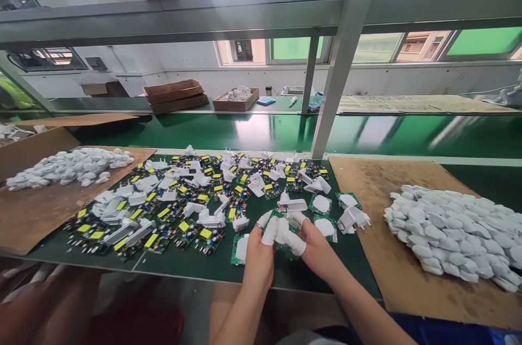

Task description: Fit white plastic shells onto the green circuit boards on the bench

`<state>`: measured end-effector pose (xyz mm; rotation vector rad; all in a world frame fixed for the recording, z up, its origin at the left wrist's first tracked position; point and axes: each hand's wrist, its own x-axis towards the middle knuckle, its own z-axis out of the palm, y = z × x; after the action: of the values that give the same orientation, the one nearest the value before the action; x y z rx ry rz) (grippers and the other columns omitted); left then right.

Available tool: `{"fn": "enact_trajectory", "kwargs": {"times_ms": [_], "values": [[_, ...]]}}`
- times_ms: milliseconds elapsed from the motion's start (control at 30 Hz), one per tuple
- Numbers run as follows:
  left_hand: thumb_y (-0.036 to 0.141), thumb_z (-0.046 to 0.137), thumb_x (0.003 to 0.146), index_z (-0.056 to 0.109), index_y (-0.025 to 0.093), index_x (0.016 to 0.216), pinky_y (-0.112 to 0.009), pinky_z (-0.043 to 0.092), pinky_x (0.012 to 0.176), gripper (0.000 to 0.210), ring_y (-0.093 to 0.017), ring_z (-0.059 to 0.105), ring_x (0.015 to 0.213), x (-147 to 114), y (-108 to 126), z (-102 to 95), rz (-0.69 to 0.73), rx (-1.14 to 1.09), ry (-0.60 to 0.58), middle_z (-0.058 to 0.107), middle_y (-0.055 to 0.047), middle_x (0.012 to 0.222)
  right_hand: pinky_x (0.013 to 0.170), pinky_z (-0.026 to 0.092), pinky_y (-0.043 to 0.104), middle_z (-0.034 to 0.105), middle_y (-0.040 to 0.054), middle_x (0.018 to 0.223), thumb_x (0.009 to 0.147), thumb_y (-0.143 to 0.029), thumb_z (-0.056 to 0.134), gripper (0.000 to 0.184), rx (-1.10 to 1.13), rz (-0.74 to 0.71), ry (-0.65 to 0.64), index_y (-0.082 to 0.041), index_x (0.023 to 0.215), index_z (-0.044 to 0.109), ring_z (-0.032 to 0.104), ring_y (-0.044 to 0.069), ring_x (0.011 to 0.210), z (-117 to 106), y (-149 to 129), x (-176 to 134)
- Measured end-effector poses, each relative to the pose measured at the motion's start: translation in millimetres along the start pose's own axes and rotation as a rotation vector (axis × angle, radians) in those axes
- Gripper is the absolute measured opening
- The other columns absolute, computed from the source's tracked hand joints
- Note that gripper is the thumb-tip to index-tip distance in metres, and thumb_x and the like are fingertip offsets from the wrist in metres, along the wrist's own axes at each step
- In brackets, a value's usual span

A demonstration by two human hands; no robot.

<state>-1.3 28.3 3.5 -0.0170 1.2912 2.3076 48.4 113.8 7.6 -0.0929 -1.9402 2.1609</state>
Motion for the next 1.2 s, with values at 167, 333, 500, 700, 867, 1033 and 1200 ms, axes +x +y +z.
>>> {"fn": "enact_trajectory", "kwargs": {"times_ms": [167,333,500,700,867,1033,1200], "values": [[0.032,0.065,0.058,0.056,0.017,0.091,-0.021,0.044,0.068,0.038,-0.015,0.054,0.082,0,-2,-1.4,-0.005,0.035,-0.050,0.060,-0.003,0.087,0.079,0.038,0.033,0.052,0.0082,0.102,0.073,-0.047,0.048,0.041,-0.151,0.029,0.062,-0.015,0.098,0.049,0.047,0.022,0.092,-1,3,3],[0.036,0.064,0.059,0.055,0.014,0.092,-0.022,0.046,0.062,0.041,-0.014,0.055,0.073,3,1,-1.0,-0.101,-0.021,-0.043,0.061,-0.004,0.082,0.085,0.035,0.032,0.051,0.0063,0.107,0.075,-0.052,0.040,0.046,-0.200,0.121,-0.051,-0.017,0.103,0.049,0.043,0.020,0.098,-20,-8,0],[0.031,0.060,0.063,0.045,0.017,0.106,-0.027,0.044,0.074,0.047,-0.018,0.049,0.094,14,5,-4.9,-0.128,0.036,-0.078,0.054,-0.007,0.103,0.082,0.038,0.037,0.051,0.0113,0.106,0.068,-0.055,0.042,0.063,-0.333,0.260,0.144,-0.011,0.113,0.039,0.046,0.025,0.097,-67,-31,-6],[0.023,0.051,0.070,0.023,0.024,0.121,-0.031,0.027,0.095,0.058,-0.017,0.033,0.112,42,0,-21.2,0.098,0.559,-0.058,0.033,-0.005,0.126,0.089,0.033,0.032,0.044,0.0098,0.116,0.070,-0.039,0.039,0.050,-0.775,0.269,0.520,-0.009,0.111,0.043,0.037,0.023,0.108,-119,-48,-14],[0.022,0.038,0.075,0.026,0.010,0.120,-0.030,0.026,0.093,0.048,-0.019,0.036,0.110,46,8,-13.8,0.177,1.225,-0.205,0.037,-0.014,0.121,0.083,0.038,0.029,0.048,0.0092,0.112,0.073,-0.029,0.034,0.040,-1.026,0.368,0.520,-0.010,0.105,0.049,0.042,0.022,0.104,-132,-49,-19],[0.022,0.033,0.076,0.050,0.003,0.097,-0.036,0.039,0.074,0.033,-0.027,0.051,0.086,37,24,2.6,0.140,1.846,-0.184,0.050,-0.020,0.096,0.064,0.043,0.028,0.057,0.0090,0.097,0.071,-0.023,0.036,0.034,-1.218,0.402,0.502,-0.014,0.102,0.050,0.052,0.023,0.087,-152,-43,-22],[0.010,0.035,0.067,0.056,0.004,0.084,-0.043,0.039,0.067,0.028,-0.034,0.050,0.083,35,39,-1.4,0.180,1.982,-0.127,0.051,-0.023,0.085,0.058,0.040,0.027,0.059,0.0094,0.083,0.068,-0.014,0.034,0.031,-1.407,0.525,0.547,-0.015,0.094,0.051,0.054,0.023,0.076,-167,-51,-27]]}}
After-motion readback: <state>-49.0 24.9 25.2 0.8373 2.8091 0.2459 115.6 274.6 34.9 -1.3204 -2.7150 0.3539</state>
